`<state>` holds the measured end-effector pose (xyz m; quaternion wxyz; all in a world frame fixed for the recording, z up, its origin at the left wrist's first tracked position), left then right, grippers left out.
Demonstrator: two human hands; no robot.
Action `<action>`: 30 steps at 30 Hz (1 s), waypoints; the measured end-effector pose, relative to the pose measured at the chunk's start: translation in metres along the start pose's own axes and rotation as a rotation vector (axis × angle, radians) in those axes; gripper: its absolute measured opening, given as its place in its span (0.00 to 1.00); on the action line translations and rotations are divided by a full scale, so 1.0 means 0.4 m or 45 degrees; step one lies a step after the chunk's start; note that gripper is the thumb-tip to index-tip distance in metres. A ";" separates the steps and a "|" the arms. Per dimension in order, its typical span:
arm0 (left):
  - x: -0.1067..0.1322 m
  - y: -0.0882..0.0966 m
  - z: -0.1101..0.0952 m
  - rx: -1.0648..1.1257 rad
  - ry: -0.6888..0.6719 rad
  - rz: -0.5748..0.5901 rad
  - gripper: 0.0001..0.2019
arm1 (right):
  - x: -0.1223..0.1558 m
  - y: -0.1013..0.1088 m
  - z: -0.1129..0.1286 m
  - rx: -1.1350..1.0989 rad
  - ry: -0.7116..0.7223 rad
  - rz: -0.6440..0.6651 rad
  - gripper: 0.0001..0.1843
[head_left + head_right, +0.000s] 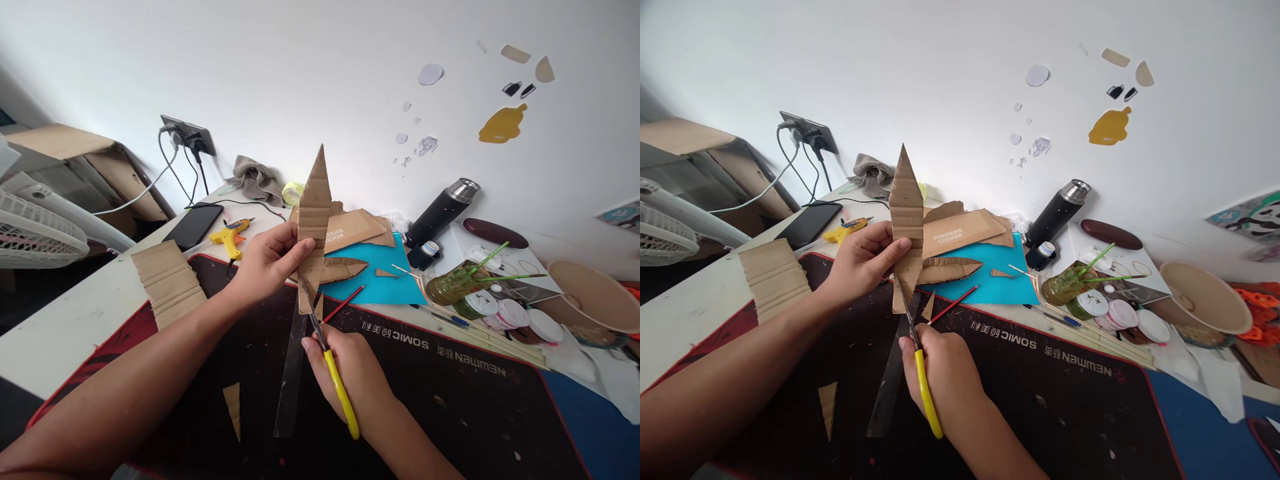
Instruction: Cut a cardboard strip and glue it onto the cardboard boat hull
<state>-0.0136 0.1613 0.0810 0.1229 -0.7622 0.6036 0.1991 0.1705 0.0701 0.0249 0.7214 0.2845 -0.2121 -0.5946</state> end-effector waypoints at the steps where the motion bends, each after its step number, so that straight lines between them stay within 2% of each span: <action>1: 0.000 -0.001 -0.001 0.011 0.005 0.003 0.23 | 0.000 -0.002 -0.002 0.010 0.007 -0.003 0.16; 6: -0.002 -0.004 -0.007 0.040 0.005 0.002 0.23 | 0.000 -0.004 0.000 -0.007 0.006 -0.001 0.16; 16: -0.001 -0.003 0.008 0.038 0.006 0.032 0.21 | -0.004 0.010 0.002 -0.221 -0.040 0.124 0.15; 20: -0.002 -0.002 0.009 0.026 -0.041 0.035 0.19 | -0.004 0.011 0.002 -0.276 -0.036 0.183 0.18; 26: -0.002 -0.002 0.006 0.061 -0.025 0.053 0.18 | -0.007 0.017 0.010 -0.410 -0.131 0.297 0.26; 30: -0.001 -0.003 0.004 0.059 -0.034 0.057 0.17 | -0.008 0.024 0.012 -0.417 -0.130 0.289 0.30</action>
Point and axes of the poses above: each hand's wrist, its own x-axis away from the middle knuckle, its own y-axis out of the back of the hand, z = x × y, the point moved 4 cm from there along -x, towards the middle knuckle, and after that the axes turned 14 degrees about -z, right-handed, at the moved point
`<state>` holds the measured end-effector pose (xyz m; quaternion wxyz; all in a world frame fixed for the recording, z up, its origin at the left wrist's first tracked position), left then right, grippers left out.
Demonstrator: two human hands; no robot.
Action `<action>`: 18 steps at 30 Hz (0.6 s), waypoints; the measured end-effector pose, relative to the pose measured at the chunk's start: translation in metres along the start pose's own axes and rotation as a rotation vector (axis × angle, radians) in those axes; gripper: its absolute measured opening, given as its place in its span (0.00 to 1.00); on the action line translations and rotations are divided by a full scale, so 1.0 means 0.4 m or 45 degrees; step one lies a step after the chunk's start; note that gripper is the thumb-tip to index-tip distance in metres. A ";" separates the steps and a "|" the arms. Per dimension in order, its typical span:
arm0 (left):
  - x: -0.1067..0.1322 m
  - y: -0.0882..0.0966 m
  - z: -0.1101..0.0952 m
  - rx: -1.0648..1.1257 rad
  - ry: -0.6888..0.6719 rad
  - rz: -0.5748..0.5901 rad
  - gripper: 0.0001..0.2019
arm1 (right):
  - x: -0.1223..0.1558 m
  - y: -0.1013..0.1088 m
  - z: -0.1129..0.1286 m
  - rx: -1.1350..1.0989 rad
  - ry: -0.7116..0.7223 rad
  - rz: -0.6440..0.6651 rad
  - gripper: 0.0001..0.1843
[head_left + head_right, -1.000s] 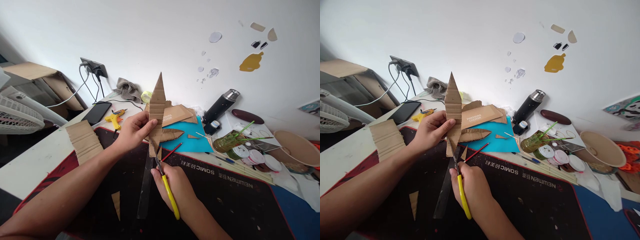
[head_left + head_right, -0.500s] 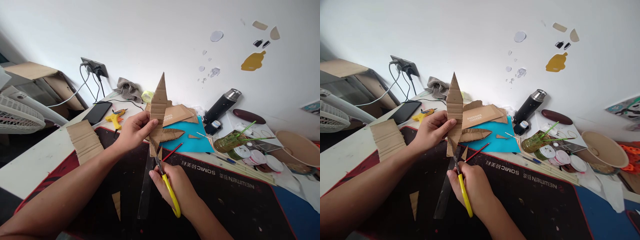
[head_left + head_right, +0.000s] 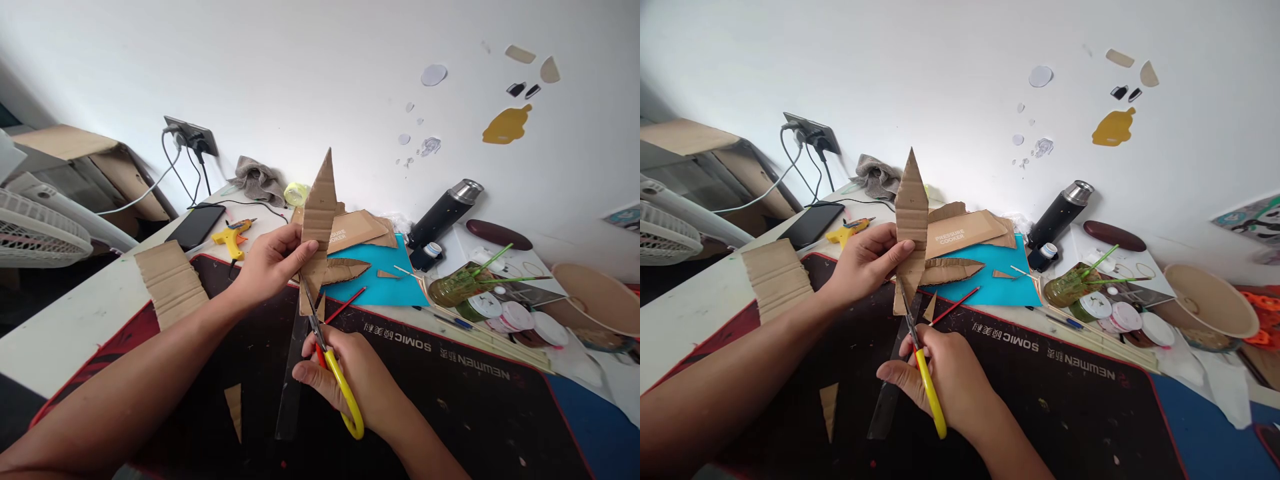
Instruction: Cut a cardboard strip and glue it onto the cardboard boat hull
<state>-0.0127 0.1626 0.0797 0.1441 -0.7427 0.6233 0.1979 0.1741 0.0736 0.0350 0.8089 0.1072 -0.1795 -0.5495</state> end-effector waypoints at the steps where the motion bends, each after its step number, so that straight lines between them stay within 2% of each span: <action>1: 0.000 0.000 0.001 -0.005 -0.002 0.000 0.17 | 0.000 0.000 -0.001 0.000 0.000 -0.006 0.30; 10: 0.005 0.005 0.014 -0.124 -0.026 0.000 0.18 | -0.002 -0.012 -0.022 0.043 -0.094 -0.075 0.22; 18: 0.007 0.001 0.014 -0.063 0.004 0.009 0.19 | 0.000 -0.009 -0.013 0.118 -0.041 -0.106 0.21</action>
Point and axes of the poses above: each hand's wrist, its own x-axis away from the middle knuckle, its own y-axis out of the back of the hand, z = x × y, the point moved 4 cm from there along -x, towards the middle knuckle, and after that the axes turned 14 degrees about -z, right-handed, at the moved point
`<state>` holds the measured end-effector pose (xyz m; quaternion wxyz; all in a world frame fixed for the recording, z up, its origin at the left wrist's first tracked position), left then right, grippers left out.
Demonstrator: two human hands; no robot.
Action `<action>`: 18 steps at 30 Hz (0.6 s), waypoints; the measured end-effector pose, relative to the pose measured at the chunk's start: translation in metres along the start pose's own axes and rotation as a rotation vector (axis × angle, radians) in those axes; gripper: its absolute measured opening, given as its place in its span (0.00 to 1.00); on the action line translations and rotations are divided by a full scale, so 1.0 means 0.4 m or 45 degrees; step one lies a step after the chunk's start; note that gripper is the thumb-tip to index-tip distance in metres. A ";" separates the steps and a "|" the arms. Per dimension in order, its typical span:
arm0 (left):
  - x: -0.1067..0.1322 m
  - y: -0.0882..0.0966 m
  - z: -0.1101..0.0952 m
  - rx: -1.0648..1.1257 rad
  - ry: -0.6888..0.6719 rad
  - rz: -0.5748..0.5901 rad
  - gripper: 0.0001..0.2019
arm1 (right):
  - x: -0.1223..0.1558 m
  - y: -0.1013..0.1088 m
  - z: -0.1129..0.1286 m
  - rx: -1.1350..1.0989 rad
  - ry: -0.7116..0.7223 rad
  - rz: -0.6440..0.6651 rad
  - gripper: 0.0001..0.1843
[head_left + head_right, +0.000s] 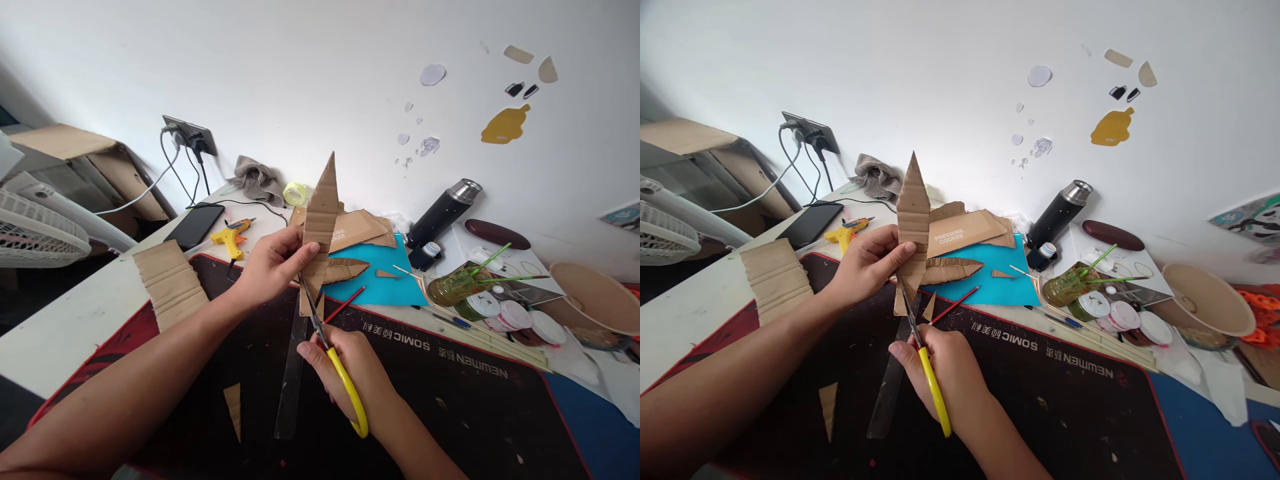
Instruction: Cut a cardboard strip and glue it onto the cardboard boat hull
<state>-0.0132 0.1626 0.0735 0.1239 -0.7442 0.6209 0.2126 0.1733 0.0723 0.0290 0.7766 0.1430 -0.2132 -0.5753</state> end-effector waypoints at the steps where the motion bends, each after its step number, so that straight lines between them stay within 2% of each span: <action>1: 0.000 0.000 0.000 -0.002 -0.002 -0.004 0.19 | 0.001 -0.002 0.000 -0.003 0.008 -0.008 0.21; 9: -0.001 -0.007 -0.001 0.075 0.071 -0.044 0.22 | 0.006 -0.015 -0.007 0.049 0.079 -0.095 0.19; 18: -0.011 -0.006 -0.007 0.202 0.206 -0.062 0.25 | 0.011 -0.009 0.017 0.138 0.106 -0.116 0.20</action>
Point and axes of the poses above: each hand's wrist, its own x-axis away from the middle knuckle, its own y-axis out of the back of the hand, z = x × y, the point moved 4 cm from there along -x, towards the middle knuckle, and after that the axes turned 14 degrees about -z, right-handed, at the moved point
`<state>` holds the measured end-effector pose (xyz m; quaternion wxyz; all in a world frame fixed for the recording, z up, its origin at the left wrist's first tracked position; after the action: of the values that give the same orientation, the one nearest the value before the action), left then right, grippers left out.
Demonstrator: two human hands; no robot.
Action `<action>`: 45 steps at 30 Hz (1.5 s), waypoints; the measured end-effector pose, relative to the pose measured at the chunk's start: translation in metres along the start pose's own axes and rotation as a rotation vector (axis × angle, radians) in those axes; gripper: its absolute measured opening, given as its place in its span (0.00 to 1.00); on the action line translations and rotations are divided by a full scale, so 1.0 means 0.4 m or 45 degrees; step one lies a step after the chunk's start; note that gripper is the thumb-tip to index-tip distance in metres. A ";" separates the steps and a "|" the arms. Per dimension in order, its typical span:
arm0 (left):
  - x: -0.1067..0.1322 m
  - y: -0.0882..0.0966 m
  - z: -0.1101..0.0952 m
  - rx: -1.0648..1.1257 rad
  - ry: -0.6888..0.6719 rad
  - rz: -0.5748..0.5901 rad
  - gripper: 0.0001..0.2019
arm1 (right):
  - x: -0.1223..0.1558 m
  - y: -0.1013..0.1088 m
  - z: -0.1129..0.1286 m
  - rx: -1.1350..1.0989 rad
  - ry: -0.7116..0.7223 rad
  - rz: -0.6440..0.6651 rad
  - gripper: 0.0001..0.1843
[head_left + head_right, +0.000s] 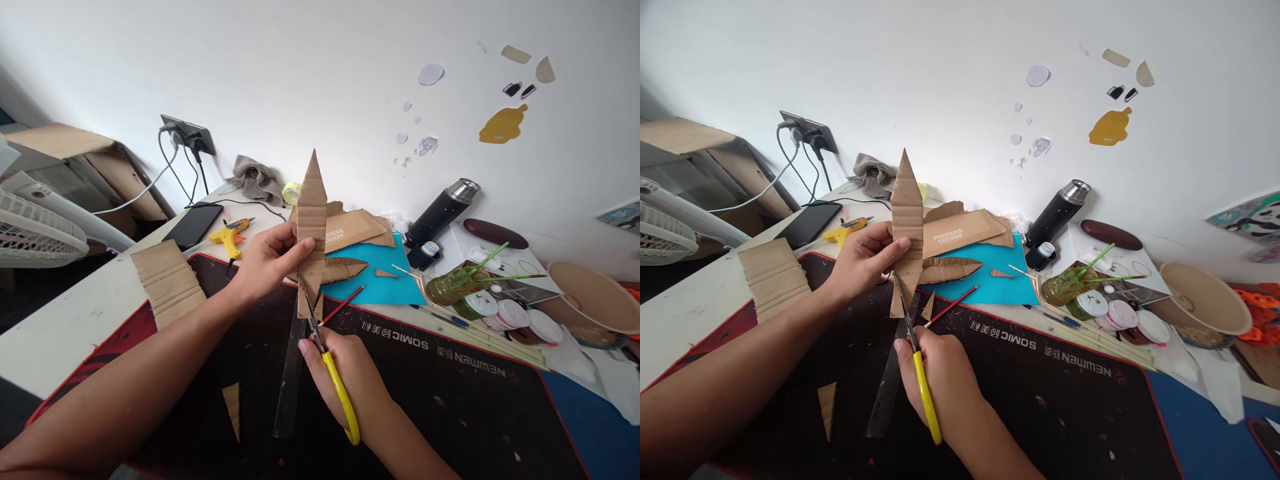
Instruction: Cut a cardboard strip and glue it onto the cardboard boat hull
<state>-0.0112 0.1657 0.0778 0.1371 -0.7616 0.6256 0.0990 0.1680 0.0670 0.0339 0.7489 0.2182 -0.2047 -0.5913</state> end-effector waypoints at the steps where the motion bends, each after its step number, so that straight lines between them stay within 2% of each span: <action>1: -0.002 0.002 -0.002 0.012 0.016 -0.007 0.25 | 0.001 -0.002 0.001 0.008 -0.005 0.012 0.20; 6: -0.009 0.008 -0.007 0.035 0.075 -0.033 0.25 | 0.007 -0.011 0.001 0.021 0.012 0.021 0.18; 11: -0.005 0.004 -0.010 0.042 0.049 -0.058 0.26 | 0.007 -0.024 -0.012 0.003 -0.009 -0.001 0.19; 22: -0.003 0.002 -0.012 0.008 -0.021 -0.065 0.25 | 0.009 -0.013 -0.014 -0.220 -0.116 0.177 0.18; 26: -0.004 -0.001 -0.016 0.013 -0.050 -0.064 0.24 | 0.007 -0.010 -0.008 -0.274 -0.160 0.234 0.22; 32: 0.000 0.000 -0.015 -0.020 -0.077 -0.055 0.25 | 0.000 -0.002 -0.009 -0.293 -0.069 0.224 0.35; 35: 0.005 -0.001 -0.014 -0.056 -0.090 -0.029 0.24 | 0.000 0.000 -0.013 -0.297 -0.090 0.232 0.37; 38: 0.009 -0.005 -0.015 -0.030 -0.080 -0.010 0.23 | 0.001 -0.003 -0.016 -0.277 -0.096 0.223 0.36; 45: 0.008 -0.012 -0.013 -0.018 -0.022 -0.002 0.23 | 0.005 -0.012 -0.018 -0.233 -0.143 0.149 0.27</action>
<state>-0.0058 0.1620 0.0820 0.1372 -0.7622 0.6230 0.1097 0.1685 0.0649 0.0253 0.7861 0.1032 -0.2041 -0.5742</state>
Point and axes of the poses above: each hand's wrist, its own x-axis away from the middle knuckle, its own y-axis out of the back of the hand, z = x × y, the point moved 4 cm from there along -x, towards the middle knuckle, and after that the axes turned 14 degrees about -z, right-handed, at the moved point
